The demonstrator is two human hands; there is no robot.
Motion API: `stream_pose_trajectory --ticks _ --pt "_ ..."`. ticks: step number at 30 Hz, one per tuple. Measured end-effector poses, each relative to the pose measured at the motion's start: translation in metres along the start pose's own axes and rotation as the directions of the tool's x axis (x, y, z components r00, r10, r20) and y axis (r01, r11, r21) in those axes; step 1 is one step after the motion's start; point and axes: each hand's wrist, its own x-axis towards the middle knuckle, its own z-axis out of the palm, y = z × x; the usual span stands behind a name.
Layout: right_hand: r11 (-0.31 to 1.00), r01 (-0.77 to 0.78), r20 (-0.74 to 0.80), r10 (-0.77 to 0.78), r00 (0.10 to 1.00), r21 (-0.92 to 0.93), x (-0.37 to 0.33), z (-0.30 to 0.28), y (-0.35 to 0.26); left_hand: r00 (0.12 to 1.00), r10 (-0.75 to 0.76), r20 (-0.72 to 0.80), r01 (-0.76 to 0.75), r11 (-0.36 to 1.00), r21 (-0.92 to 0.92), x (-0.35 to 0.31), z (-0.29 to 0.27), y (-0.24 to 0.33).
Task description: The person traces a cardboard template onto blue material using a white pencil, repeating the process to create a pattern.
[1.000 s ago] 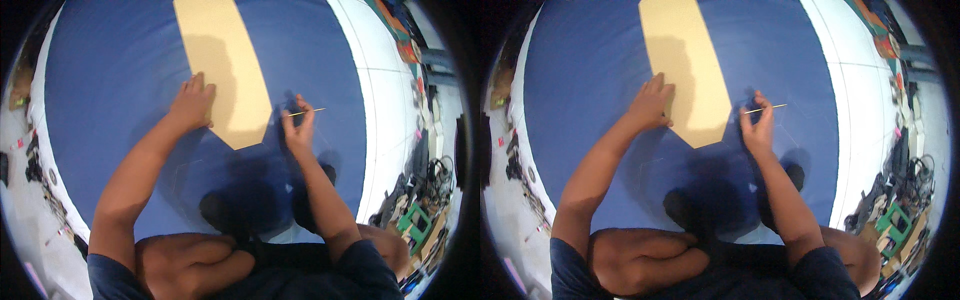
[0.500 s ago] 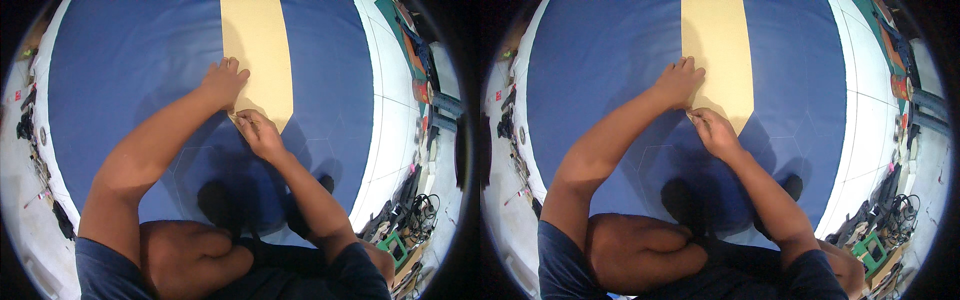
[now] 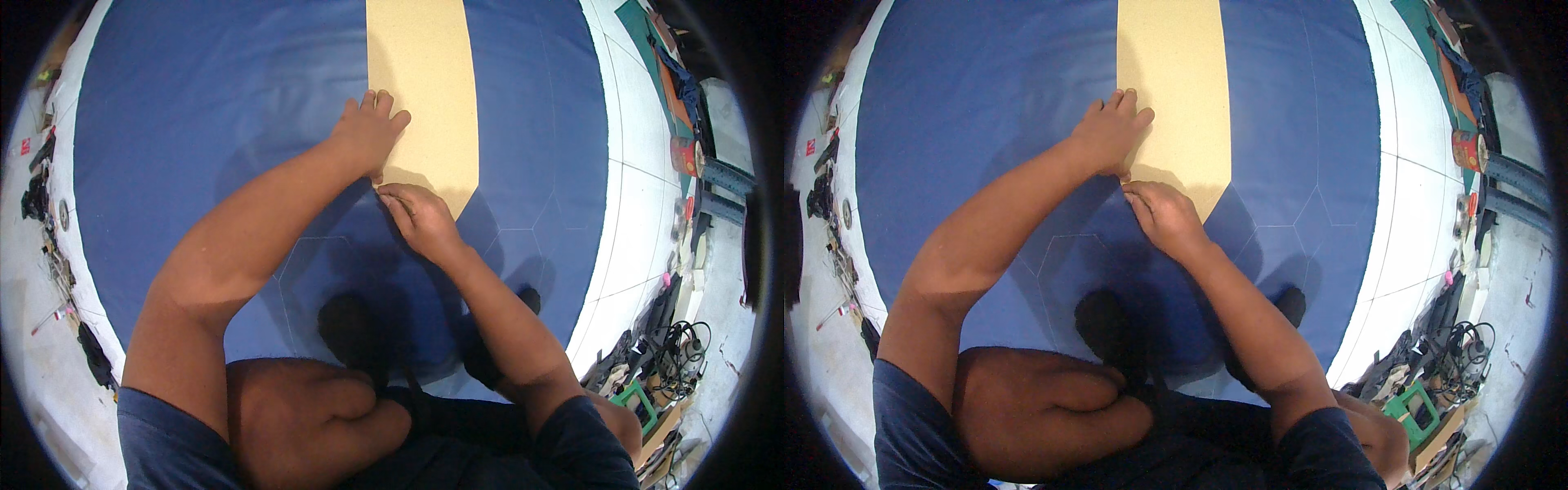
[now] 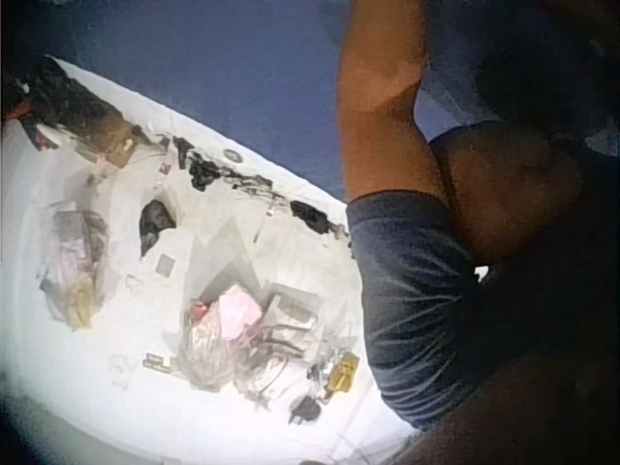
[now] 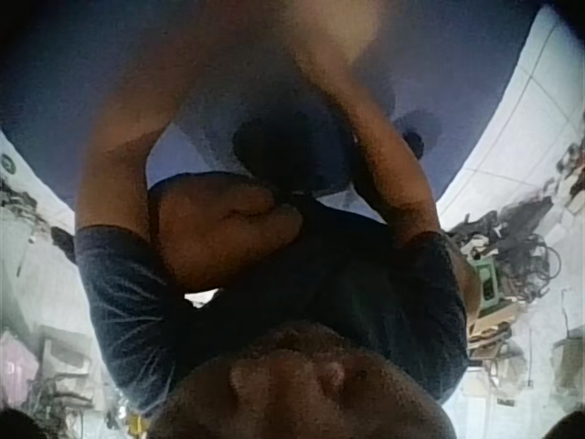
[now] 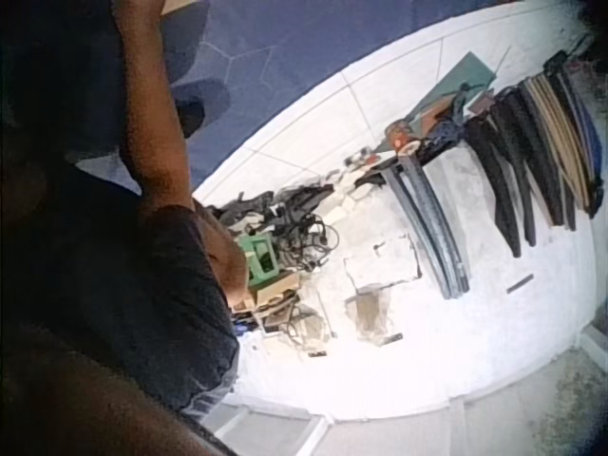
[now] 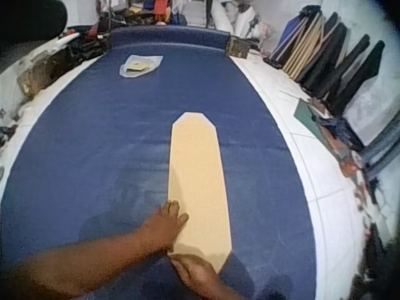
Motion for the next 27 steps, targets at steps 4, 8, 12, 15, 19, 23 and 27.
stream_pose_trajectory --ticks 4,8,12,15,19,23,27 --pt "1.0 0.016 -0.02 -0.016 1.0 -0.015 0.0 0.002 0.001 1.0 -0.003 -0.008 0.003 1.0 0.026 0.001 0.002 0.0" --pt "0.997 0.04 -0.028 -0.042 0.999 -0.065 0.0 0.003 0.001 1.0 -0.004 -0.003 0.004 1.0 0.028 0.002 0.003 0.0" --pt "0.99 0.014 0.042 -0.008 0.999 -0.137 -0.012 -0.005 0.002 1.0 -0.014 -0.019 0.014 1.0 0.026 0.002 0.006 0.0" --pt "0.991 -0.001 0.052 0.008 0.999 -0.134 -0.036 -0.016 0.004 1.0 -0.017 0.013 0.017 0.999 0.028 0.003 0.004 0.003" --pt "0.986 -0.038 0.107 0.056 0.993 -0.162 -0.053 -0.027 0.002 0.999 -0.024 0.042 0.024 1.0 0.016 0.001 0.002 0.002" --pt "0.989 -0.061 0.096 0.075 0.993 -0.134 -0.058 -0.029 0.004 0.999 -0.019 0.028 0.018 1.0 0.01 0.002 0.0 0.002" --pt "0.991 -0.045 0.096 0.057 0.994 -0.126 -0.062 -0.028 0.007 1.0 -0.023 0.02 0.023 1.0 0.017 0.002 0.0 0.003"
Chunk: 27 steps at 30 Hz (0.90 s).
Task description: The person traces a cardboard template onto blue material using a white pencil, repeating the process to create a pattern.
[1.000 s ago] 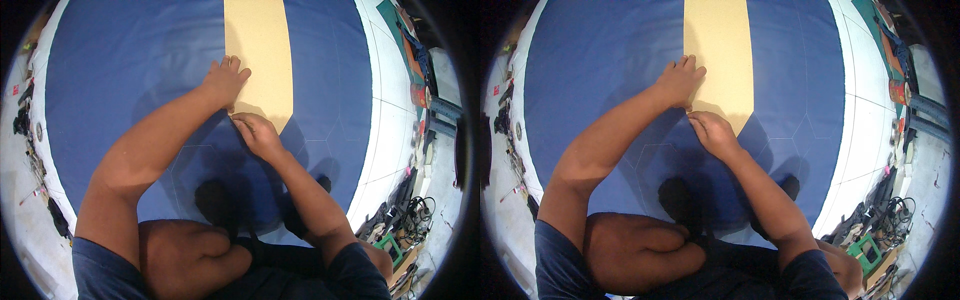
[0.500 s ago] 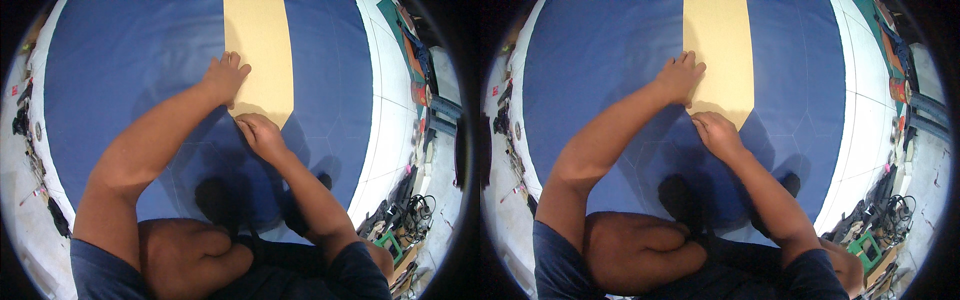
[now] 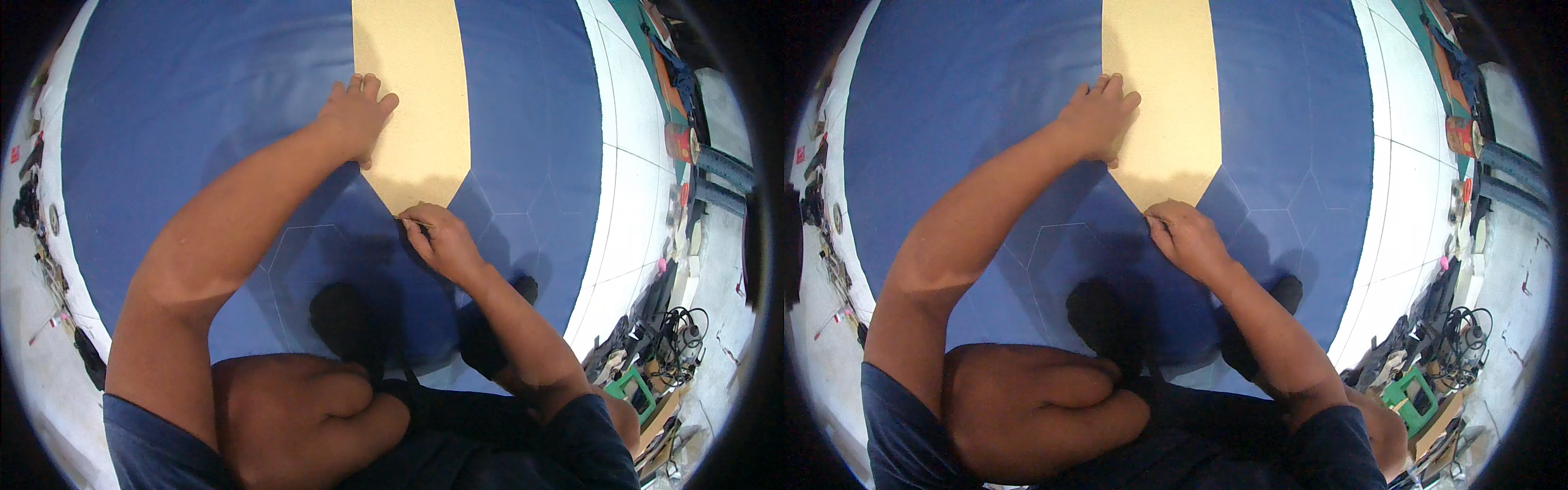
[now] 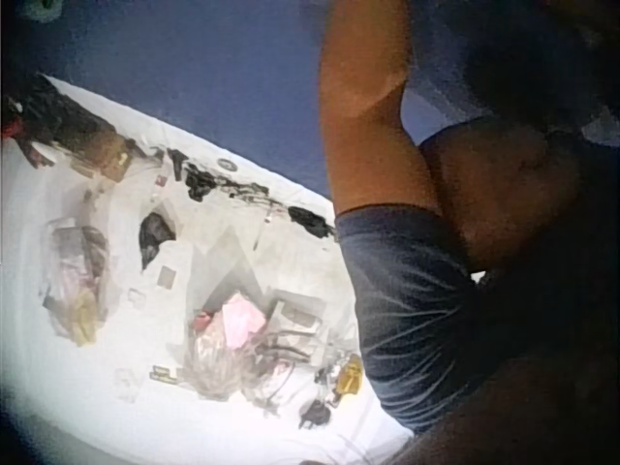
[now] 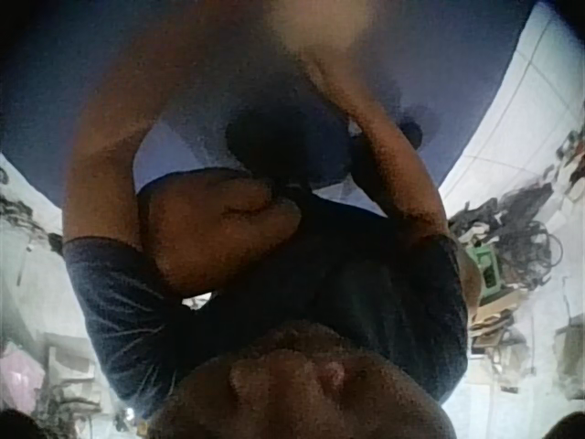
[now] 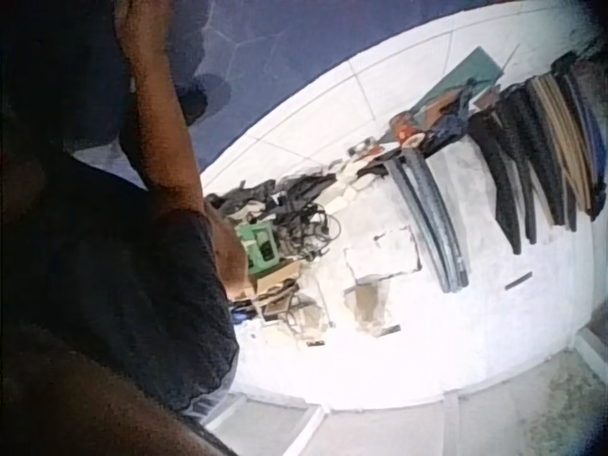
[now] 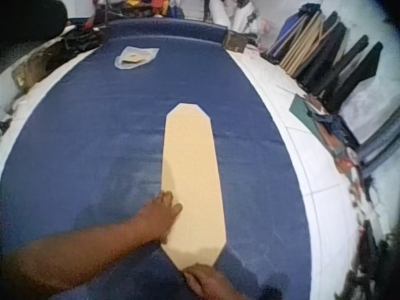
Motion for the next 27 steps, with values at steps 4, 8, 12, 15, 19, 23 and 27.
stream_pose_trajectory --ticks 4,8,12,15,19,23,27 --pt "1.0 -0.016 0.057 0.015 0.998 0.021 0.001 -0.001 0.002 1.0 0.014 -0.003 -0.014 1.0 -0.01 -0.002 0.001 -0.002" --pt "1.0 -0.011 0.062 0.01 0.998 0.02 0.0 -0.003 0.002 1.0 0.02 -0.006 -0.02 1.0 -0.003 -0.001 -0.001 -0.002" --pt "1.0 -0.002 0.058 0.001 0.998 0.015 0.001 -0.003 0.004 1.0 0.013 -0.02 -0.013 1.0 0.003 -0.001 0.001 -0.002" --pt "1.0 0.001 0.072 -0.002 0.997 0.019 0.0 -0.004 0.005 1.0 0.024 -0.004 -0.024 1.0 -0.017 -0.002 0.0 -0.002" --pt "1.0 0.004 0.073 -0.006 0.997 0.02 -0.001 -0.01 0.006 1.0 0.025 0.001 -0.025 1.0 -0.007 -0.001 -0.001 -0.002" --pt "0.998 -0.045 -0.021 0.046 0.999 0.05 -0.009 -0.028 0.017 0.999 0.039 0.007 -0.039 0.999 -0.037 -0.001 -0.005 -0.001" --pt "0.994 -0.108 -0.059 0.109 0.992 0.022 -0.019 -0.062 0.039 0.999 0.04 -0.018 -0.04 0.999 -0.036 -0.001 -0.002 0.001"
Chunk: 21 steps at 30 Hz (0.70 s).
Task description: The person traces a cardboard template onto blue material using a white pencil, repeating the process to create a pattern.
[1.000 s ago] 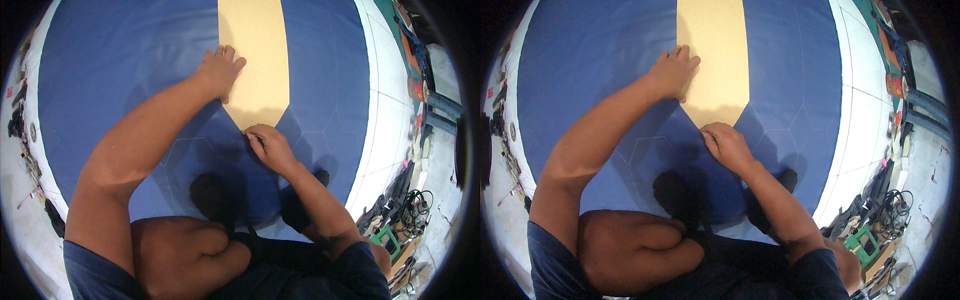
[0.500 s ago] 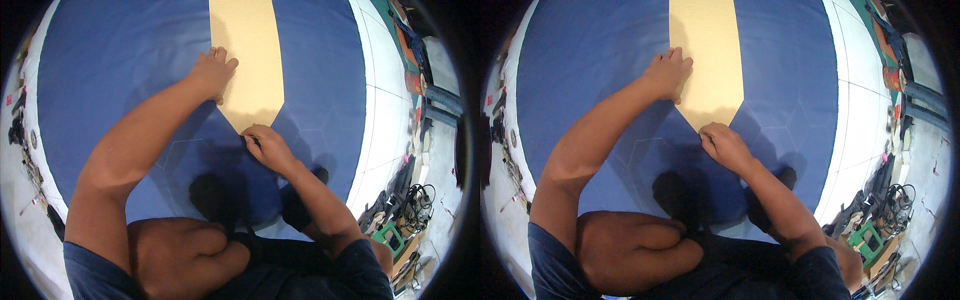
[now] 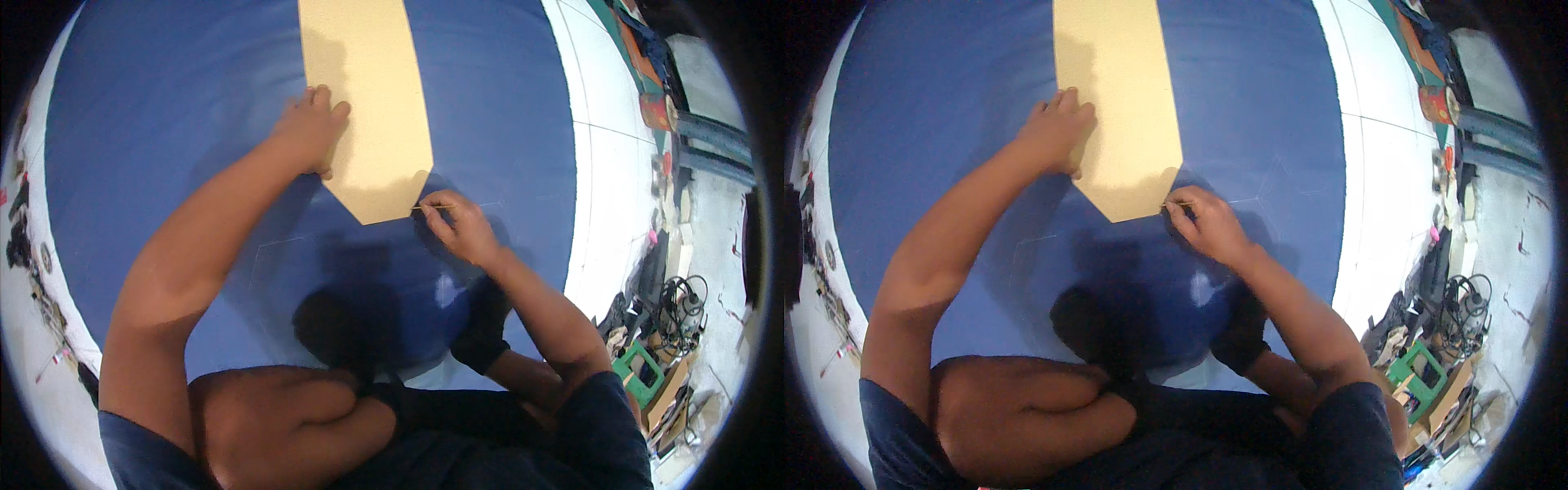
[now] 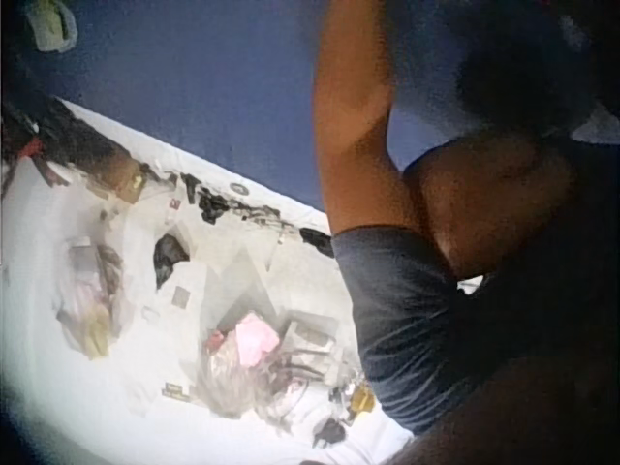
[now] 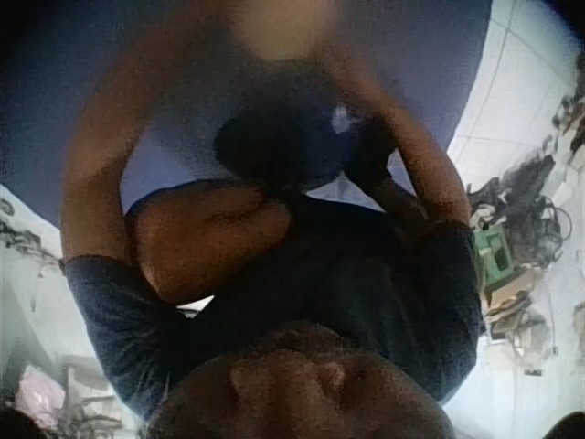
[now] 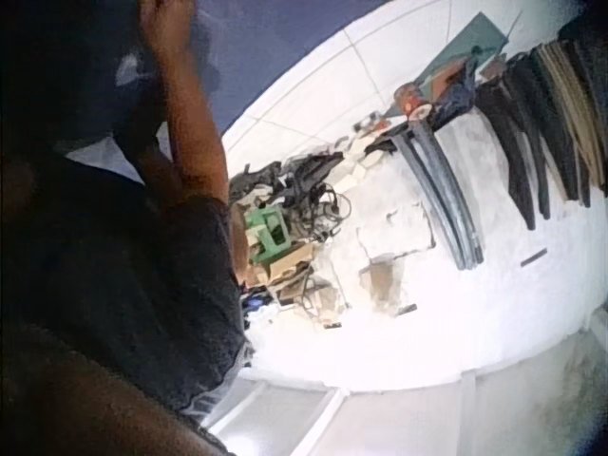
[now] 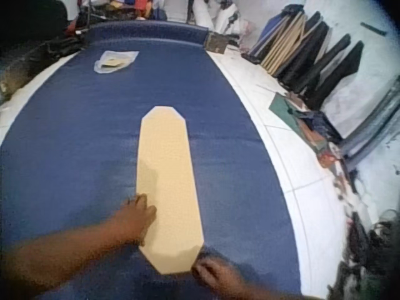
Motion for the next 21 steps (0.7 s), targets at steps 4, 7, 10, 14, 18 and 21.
stream_pose_trajectory --ticks 4,7,10,14,18,21 --pt "0.998 0.044 0.132 -0.038 0.991 -0.049 0.0 -0.012 0.01 0.999 -0.032 0.008 0.032 0.999 -0.022 0.0 0.001 0.0" --pt "0.993 0.059 0.14 -0.045 0.989 -0.098 0.0 -0.003 0.009 1.0 -0.03 -0.007 0.03 1.0 0.0 0.001 -0.002 0.004" --pt "0.995 0.04 0.114 -0.03 0.993 -0.087 0.001 -0.002 0.004 0.999 -0.034 0.025 0.033 0.999 0.026 0.003 -0.004 0.006" --pt "0.993 0.027 0.137 -0.011 0.991 -0.119 0.001 0.001 0.006 0.999 -0.014 0.042 0.013 1.0 0.028 0.001 -0.005 0.003" --pt "0.988 0.05 0.146 -0.028 0.989 -0.146 0.004 -0.001 0.003 0.999 -0.03 0.029 0.03 1.0 0.01 0.002 -0.005 0.003" --pt "0.986 0.084 0.082 -0.073 0.994 -0.142 0.008 0.002 0.008 0.997 -0.046 0.068 0.044 0.999 0.021 0.002 -0.009 0.005"
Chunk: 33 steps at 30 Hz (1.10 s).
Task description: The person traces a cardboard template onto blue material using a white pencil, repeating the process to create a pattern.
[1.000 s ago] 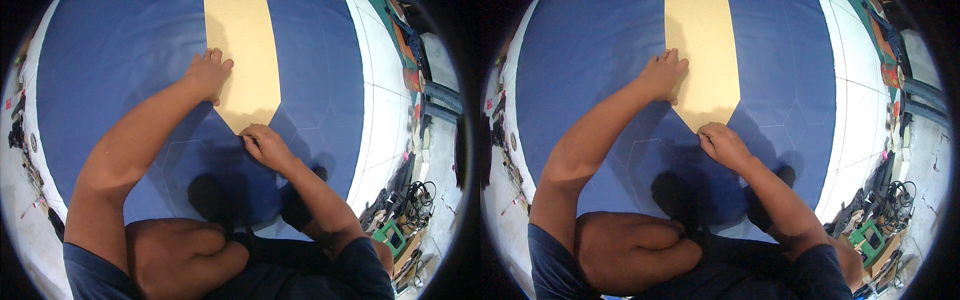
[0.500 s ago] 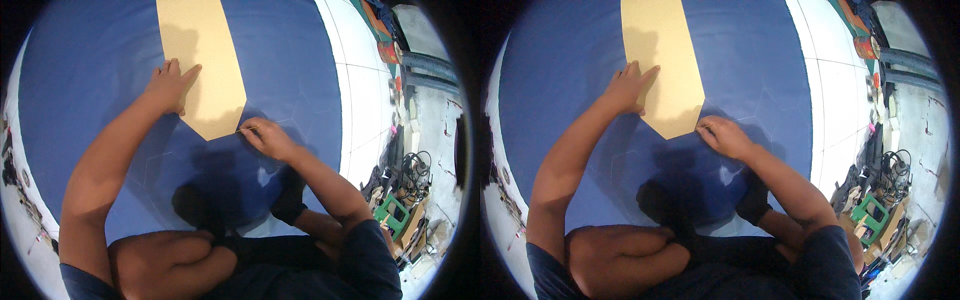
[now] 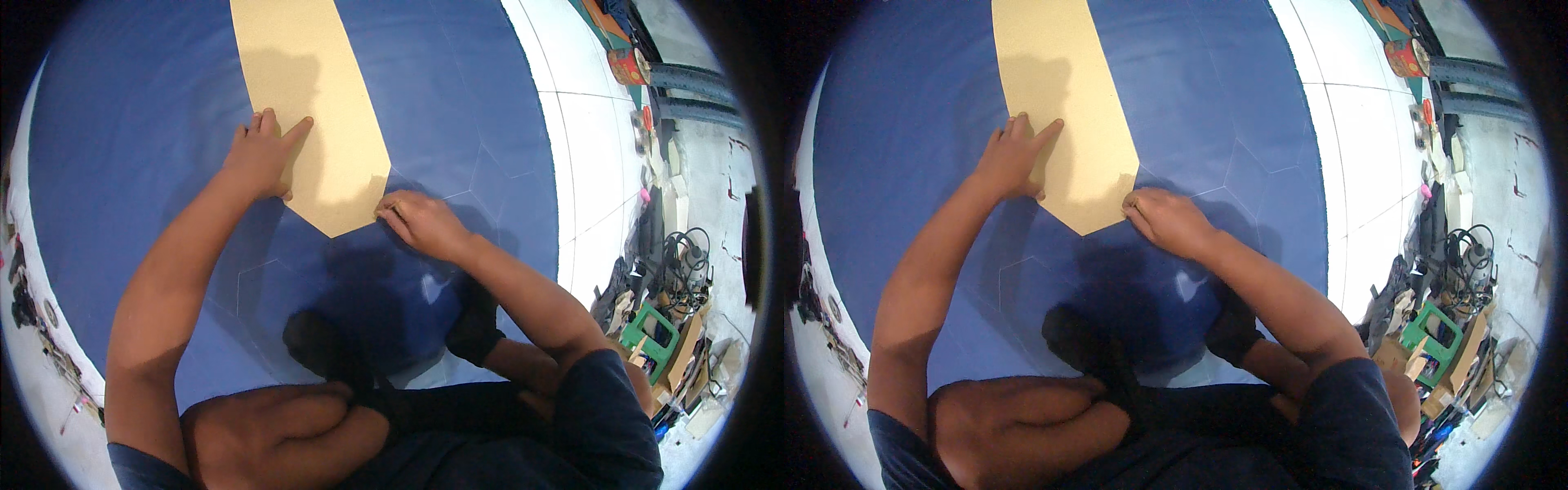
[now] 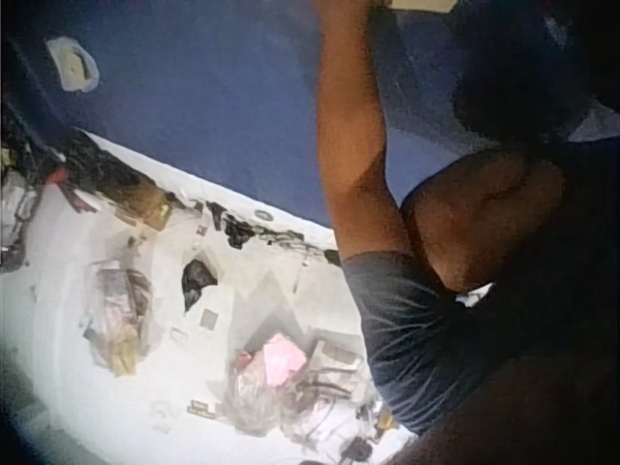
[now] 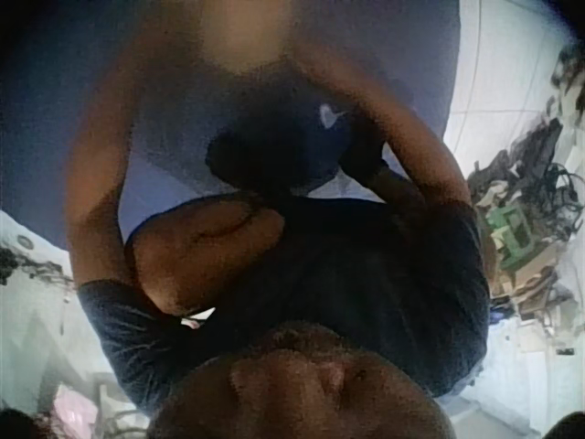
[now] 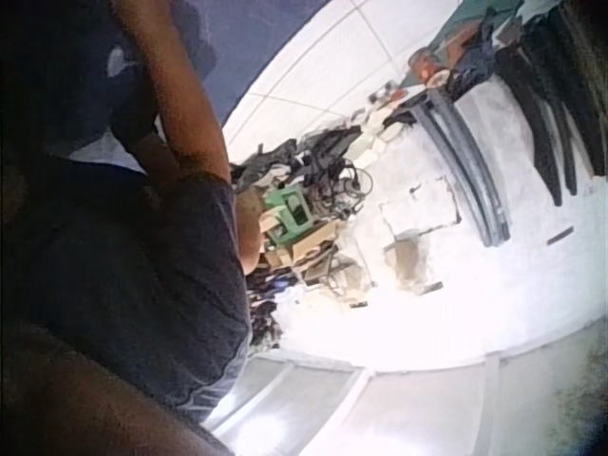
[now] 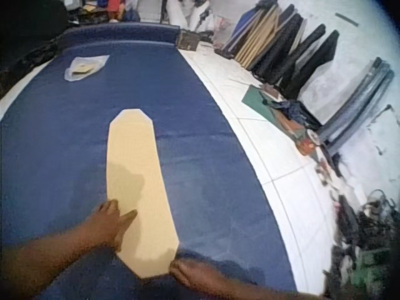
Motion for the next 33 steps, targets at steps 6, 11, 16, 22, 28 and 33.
stream_pose_trajectory --ticks 6,11,16,22,28,33 --pt "0.987 -0.145 -0.119 0.135 0.984 -0.076 0.031 -0.017 0.018 1.0 0.006 -0.017 -0.006 1.0 -0.011 -0.001 0.002 0.0" --pt "0.979 -0.196 -0.159 0.184 0.97 -0.064 0.04 -0.027 0.014 1.0 0.003 -0.011 -0.003 1.0 -0.019 -0.002 0.0 0.001" --pt "0.983 -0.179 -0.195 0.168 0.966 -0.043 0.041 -0.029 0.014 1.0 0.007 0.014 -0.006 1.0 -0.022 -0.003 -0.005 0.002" --pt "0.92 -0.342 -0.316 0.389 0.866 0.193 0.044 -0.042 0.012 0.997 0.015 -0.078 -0.012 0.999 0.037 -0.001 0.008 -0.001" --pt "0.965 0.066 -0.286 -0.14 0.948 -0.253 0.082 -0.022 0.028 0.999 0.031 -0.034 -0.032 0.999 -0.018 0.001 0.0 0.002" --pt "0.885 0.156 -0.049 -0.197 0.979 -0.438 0.108 -0.016 0.028 0.998 0.041 -0.057 -0.04 0.999 0.019 -0.001 0.005 -0.001"
